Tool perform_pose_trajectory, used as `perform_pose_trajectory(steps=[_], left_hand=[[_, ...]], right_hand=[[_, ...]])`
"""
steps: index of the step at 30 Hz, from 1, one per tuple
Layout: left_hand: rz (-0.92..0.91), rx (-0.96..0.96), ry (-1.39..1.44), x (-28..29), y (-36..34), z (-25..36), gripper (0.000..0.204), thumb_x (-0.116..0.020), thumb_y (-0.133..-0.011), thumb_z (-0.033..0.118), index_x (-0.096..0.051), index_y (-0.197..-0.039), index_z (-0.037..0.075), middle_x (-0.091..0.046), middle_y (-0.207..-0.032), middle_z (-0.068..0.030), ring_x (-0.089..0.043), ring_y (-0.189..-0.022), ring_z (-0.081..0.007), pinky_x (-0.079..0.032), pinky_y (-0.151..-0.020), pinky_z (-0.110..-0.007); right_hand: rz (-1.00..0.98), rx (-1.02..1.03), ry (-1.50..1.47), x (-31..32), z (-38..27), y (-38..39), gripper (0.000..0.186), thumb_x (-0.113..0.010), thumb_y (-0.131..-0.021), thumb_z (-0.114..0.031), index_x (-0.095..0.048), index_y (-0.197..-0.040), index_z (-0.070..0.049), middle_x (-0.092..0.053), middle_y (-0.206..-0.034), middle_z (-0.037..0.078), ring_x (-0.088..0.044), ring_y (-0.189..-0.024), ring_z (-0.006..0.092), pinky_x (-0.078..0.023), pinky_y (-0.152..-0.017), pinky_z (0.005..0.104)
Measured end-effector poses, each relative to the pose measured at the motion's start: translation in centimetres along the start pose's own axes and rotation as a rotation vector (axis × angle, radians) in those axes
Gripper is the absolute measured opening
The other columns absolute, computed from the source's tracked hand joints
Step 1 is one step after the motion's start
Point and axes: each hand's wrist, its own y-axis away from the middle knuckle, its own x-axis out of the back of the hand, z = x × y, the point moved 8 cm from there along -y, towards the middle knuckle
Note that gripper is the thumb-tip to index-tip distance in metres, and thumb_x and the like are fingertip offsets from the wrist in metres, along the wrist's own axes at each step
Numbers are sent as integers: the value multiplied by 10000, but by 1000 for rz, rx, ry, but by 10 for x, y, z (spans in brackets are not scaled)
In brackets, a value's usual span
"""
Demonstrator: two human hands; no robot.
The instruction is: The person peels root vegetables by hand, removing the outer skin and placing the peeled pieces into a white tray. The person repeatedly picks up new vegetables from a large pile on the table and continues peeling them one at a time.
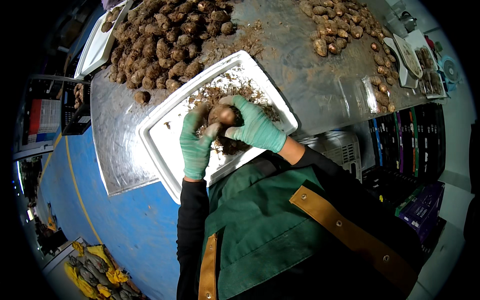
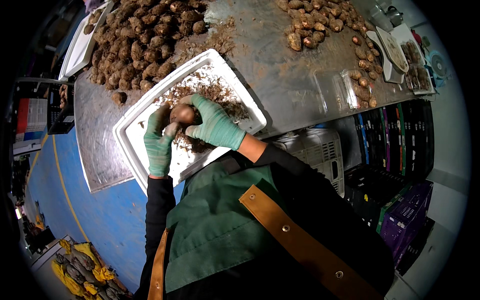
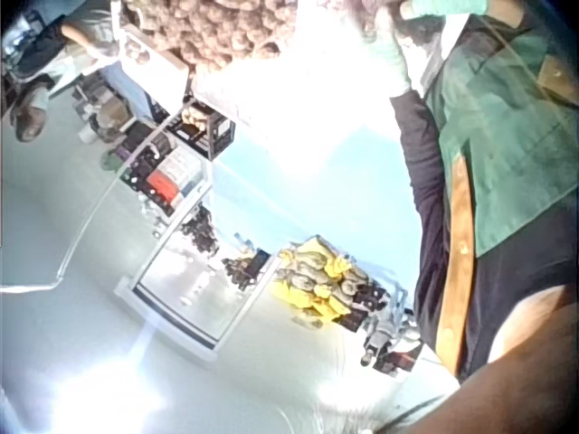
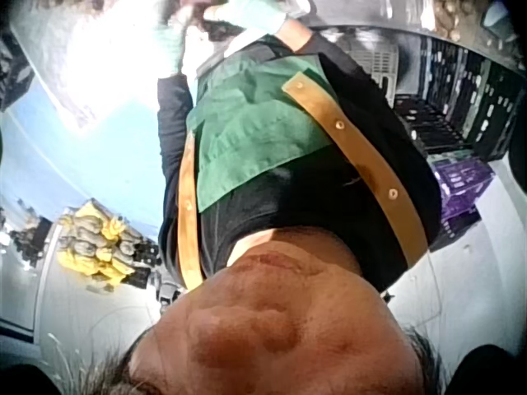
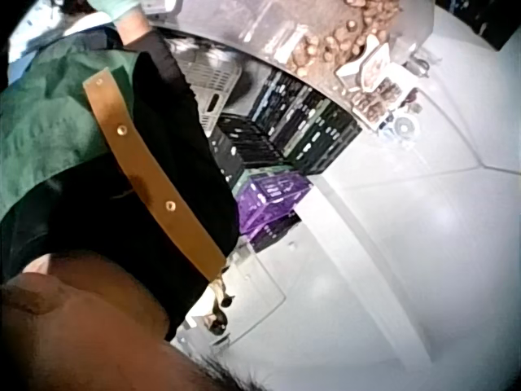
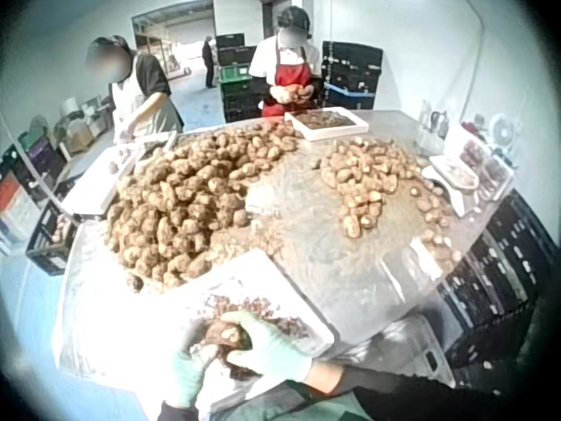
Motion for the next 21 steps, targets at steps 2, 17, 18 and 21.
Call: perform_pose_trajectory(steps=[2,17,18,21], left_hand=[[-7,27,146,-3,-2,-8,255,-639,-835,138,-618,-1053,7,-605,-966,-63,-560,-927,-154,-456,-804,-288],[95,192,154,7,-6,-42,229,-566,-891,171,-594,-1027,-12,-609,-861,-37,-547,-789,-103,-467,-740,-260],[98,179,79,10,-7,-43,203,-562,-893,153,-598,-1008,-11,-607,-829,-26,-547,-764,-102,-468,-731,-253],[231,288,227,25,-8,-59,202,-570,-889,159,-600,-998,-8,-607,-799,-24,-558,-737,-112,-469,-722,-240]], right_hand=[[5,38,2,-2,-4,1,638,-780,-604,-128,-482,-1158,-24,-557,-1078,132,-549,-1009,264,-439,-873,346],[-45,-112,-367,-6,6,3,620,-759,-708,-135,-443,-1229,-21,-543,-1093,91,-539,-965,166,-475,-825,301],[-44,-227,-524,-8,10,6,615,-753,-717,-123,-434,-1231,-9,-547,-1078,95,-554,-927,161,-496,-783,295],[-19,-329,-754,-8,18,9,578,-700,-765,-57,-393,-1248,29,-568,-1011,101,-590,-800,135,-536,-654,273]])
